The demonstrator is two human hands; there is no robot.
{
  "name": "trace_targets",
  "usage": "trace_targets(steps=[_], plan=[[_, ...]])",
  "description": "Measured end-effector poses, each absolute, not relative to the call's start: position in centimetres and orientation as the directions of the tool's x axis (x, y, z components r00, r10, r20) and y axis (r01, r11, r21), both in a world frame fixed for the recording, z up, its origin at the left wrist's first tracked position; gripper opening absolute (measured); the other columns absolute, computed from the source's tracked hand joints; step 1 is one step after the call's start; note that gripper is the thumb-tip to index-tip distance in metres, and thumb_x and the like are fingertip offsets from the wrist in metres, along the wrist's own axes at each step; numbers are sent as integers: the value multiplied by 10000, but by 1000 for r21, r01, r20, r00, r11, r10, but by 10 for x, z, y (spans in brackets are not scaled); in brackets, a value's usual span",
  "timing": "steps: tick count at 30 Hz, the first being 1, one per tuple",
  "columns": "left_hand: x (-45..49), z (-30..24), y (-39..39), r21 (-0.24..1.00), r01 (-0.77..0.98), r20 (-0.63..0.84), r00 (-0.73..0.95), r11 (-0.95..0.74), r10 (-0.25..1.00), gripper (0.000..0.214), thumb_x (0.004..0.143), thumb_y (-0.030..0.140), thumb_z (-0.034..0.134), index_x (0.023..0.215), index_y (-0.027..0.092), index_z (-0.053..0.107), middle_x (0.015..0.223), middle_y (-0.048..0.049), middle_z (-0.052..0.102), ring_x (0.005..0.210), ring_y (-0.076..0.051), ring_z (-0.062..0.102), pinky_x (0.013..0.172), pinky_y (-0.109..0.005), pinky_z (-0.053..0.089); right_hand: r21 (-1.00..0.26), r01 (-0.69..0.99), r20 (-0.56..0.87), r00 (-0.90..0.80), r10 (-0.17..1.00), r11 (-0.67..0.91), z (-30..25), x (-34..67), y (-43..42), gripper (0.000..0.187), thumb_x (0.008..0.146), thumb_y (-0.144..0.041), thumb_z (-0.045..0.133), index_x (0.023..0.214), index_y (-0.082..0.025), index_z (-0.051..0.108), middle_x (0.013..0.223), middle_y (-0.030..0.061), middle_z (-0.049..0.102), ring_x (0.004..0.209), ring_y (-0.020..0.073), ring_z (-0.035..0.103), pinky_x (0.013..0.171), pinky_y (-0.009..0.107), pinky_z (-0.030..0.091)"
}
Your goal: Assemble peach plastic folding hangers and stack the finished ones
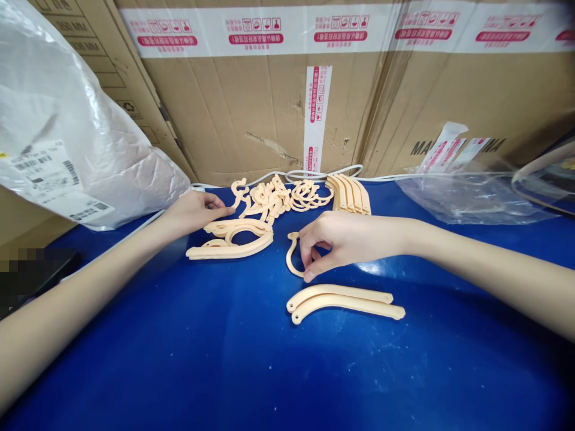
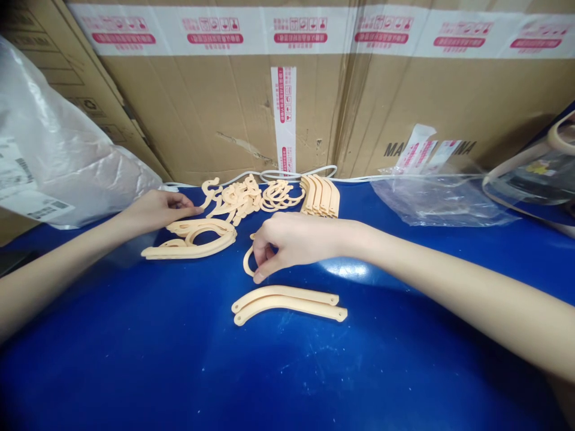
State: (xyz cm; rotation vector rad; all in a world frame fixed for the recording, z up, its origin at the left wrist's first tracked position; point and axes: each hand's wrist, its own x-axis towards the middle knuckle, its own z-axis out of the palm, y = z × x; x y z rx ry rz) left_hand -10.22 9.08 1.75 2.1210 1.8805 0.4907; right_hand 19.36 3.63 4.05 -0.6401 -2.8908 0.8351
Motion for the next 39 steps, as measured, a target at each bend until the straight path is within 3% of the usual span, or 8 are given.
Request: trace_targets(steps=[6,9,12,15,19,24,31,39], plan=[[-101,25,82,437,890,78,110,-133,991,442,786,606,592,776,166,639,622,42,581,582,-109,463,547,-256,340,-436,435,24,-869,494,787,49,197,42,300,903,-418,564,839,-161,705,682,-22,620,582,77,490,579,240,344],[-98,31,81,433,887,147,107,-161,983,422,827,568,549,845,159,650,719,14,635,664,-149,511,608,-281,358,-202,571,137,-788,600,796,58,201,45,227,907,-346,558,895,-160,687,757,7,635,640,106,525,616,261,343],[-85,39,75,422,873,202,174,-246,964,372,842,524,509,851,190,673,779,-8,674,720,-184,544,640,-297,358,108,685,330,-708,624,721,65,206,48,265,922,-317,502,1086,-161,640,1009,87,635,805,182,574,661,299,349],[-65,46,60,395,832,215,330,-390,919,359,821,527,517,815,208,683,726,-5,655,644,-167,526,602,-285,346,225,726,446,-670,594,650,68,210,51,377,934,-332,473,1271,-179,546,1193,124,577,931,235,578,718,329,367],[-45,49,36,391,700,246,547,-598,800,338,880,464,479,759,199,652,693,13,598,618,-132,493,589,-256,340,281,707,415,-699,582,649,66,208,52,346,950,-332,465,1230,-166,582,1104,111,621,926,240,583,741,343,358],[-41,45,26,405,631,269,610,-662,745,302,920,408,472,773,196,628,720,19,586,685,-127,510,630,-239,357,340,673,370,-738,564,657,63,204,51,296,965,-322,454,1055,-145,673,941,86,672,857,226,589,738,344,321],[-51,44,43,471,681,274,491,-561,827,414,918,526,370,905,189,611,906,-34,660,830,-190,581,722,-289,424,308,726,286,-687,668,614,64,207,56,229,926,-294,542,892,-164,728,832,80,703,820,226,633,711,344,349],[-76,24,85,318,881,214,293,-350,932,353,794,522,557,908,210,677,895,-25,699,698,-169,550,634,-270,374,91,840,326,-533,781,535,62,239,51,229,856,-405,643,936,-227,763,899,39,755,802,232,687,624,306,417]])
